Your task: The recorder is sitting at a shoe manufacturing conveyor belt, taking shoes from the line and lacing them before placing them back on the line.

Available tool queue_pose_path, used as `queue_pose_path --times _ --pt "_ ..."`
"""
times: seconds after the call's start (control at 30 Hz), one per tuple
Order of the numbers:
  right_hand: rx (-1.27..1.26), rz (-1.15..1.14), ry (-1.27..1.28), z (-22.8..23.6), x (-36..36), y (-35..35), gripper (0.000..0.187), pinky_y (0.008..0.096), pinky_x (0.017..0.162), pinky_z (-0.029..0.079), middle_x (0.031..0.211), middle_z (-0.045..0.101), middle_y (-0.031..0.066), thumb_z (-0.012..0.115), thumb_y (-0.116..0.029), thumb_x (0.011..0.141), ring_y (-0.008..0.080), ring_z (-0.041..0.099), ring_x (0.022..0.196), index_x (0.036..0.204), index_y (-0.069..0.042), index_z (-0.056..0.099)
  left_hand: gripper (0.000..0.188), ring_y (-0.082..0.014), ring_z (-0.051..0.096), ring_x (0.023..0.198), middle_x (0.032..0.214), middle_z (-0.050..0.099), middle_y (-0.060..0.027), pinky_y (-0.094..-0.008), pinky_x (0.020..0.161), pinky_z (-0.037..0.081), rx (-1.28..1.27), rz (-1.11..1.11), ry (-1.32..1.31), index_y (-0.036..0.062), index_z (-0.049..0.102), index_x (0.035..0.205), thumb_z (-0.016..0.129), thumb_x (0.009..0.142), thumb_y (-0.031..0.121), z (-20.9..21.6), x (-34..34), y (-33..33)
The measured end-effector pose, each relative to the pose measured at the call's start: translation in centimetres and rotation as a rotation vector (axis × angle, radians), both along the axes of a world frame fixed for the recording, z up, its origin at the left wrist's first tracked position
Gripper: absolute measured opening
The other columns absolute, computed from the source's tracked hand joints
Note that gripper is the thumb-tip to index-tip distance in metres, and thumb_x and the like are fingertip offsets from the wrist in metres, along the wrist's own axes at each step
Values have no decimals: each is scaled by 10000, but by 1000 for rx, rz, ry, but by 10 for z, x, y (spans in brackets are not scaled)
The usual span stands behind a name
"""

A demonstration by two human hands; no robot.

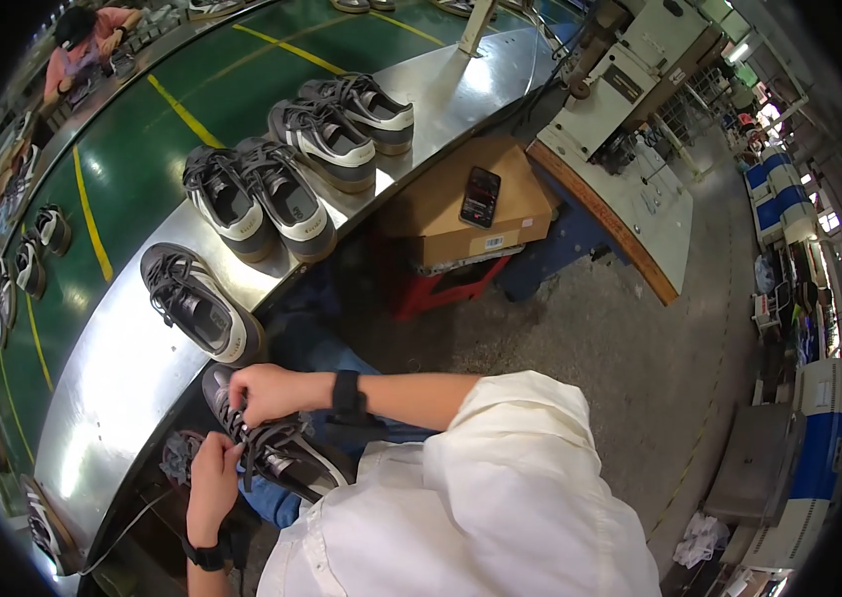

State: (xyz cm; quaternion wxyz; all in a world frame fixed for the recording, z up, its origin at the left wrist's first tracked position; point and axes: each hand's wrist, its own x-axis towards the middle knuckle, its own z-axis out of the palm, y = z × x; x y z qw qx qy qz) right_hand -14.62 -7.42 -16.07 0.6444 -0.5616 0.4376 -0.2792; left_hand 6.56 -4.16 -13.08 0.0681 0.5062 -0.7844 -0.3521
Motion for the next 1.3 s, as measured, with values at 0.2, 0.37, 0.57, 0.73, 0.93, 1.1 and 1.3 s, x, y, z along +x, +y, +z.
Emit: queue_pose_path --times 0.2,0.37,0.57,0.73,0.93,1.1,1.3 --pt "-112 -162 143 7 -8 24 301 273 555 443 694 599 50 732 -242 788 121 569 625 898 -42 536 123 -70 453 662 737 475 9 -190 543 350 400 704 716 44 509 829 616 871 87 -33 2 48" --pt "-436 56 386 28 10 18 179 369 608 455 723 617 99 669 -116 680 250 610 695 812 -49 568 185 -195 480 742 783 467 -56 -279 648 392 -151 410 329 17 522 832 690 778 71 -3 -20 38" --pt "61 -43 -178 28 3 18 183 280 565 445 698 594 55 670 -42 712 140 583 631 874 -35 585 179 -240 461 700 750 444 -92 -320 639 381 -32 291 238 4 475 750 645 788 44 -4 -1 32" --pt "571 -214 -512 -9 -19 36 158 208 633 474 811 587 7 650 -90 836 78 572 707 958 -52 556 141 -161 468 714 777 473 -66 -267 617 387 266 402 402 14 503 785 635 815 52 -29 37 56" --pt "-343 -186 365 49 -37 33 93 271 632 472 800 586 69 651 -109 815 153 588 711 850 -28 622 147 -261 541 805 863 540 -94 -320 673 436 -372 371 350 42 596 814 722 738 56 -1 -3 41" --pt "-725 186 600 53 -7 27 211 395 664 422 766 590 71 700 -233 744 282 563 661 810 -58 601 217 -297 520 804 858 522 -100 -377 700 422 -390 254 224 58 595 824 755 683 99 10 -23 45" --pt "-694 336 587 58 1 22 173 373 643 430 677 563 84 687 -196 750 284 548 650 776 -50 599 181 -314 528 784 823 533 -124 -405 658 391 -295 156 122 43 531 822 687 737 78 5 -27 39"
